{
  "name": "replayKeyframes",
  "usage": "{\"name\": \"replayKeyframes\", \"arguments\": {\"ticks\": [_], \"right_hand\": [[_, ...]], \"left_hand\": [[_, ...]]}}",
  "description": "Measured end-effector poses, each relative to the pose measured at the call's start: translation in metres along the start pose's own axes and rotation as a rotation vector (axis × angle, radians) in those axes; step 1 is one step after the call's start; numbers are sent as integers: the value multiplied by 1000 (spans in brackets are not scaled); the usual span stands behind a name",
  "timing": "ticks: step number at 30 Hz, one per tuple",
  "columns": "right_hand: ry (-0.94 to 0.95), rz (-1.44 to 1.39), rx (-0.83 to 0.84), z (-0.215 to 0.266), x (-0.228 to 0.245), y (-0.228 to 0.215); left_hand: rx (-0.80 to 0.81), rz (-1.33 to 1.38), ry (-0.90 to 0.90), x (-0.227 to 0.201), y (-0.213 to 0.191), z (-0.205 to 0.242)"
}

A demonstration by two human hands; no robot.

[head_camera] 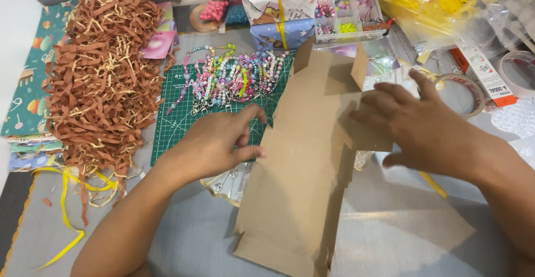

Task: Assembling a cardboard box by folding flaps and applying adhesive tape.

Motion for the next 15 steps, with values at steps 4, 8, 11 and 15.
{"name": "replayKeyframes", "arguments": {"ticks": [4,8,11,15], "right_hand": [[-143,-89,-145,-9,55,-37],[-328,-216,-161,-21,93,-48],[-406,-336,-140,-26,96,-59],[-430,-393,-45,-26,83,-68]], "left_hand": [[-351,48,300,-1,8,-6],[-539,-339,426,0,21,-14],[-681,-474,434,9,26,-22],[-773,-540,464,17,20,-25]]}}
Point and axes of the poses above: each hand's wrist, its own z-axis away from the middle knuckle, its own y-axis out of the palm, x = y × z, the point moved 2 cm from there along -z, towards the middle knuckle, and after that the axes turned 11 degrees about -y, right-handed, at the moved point
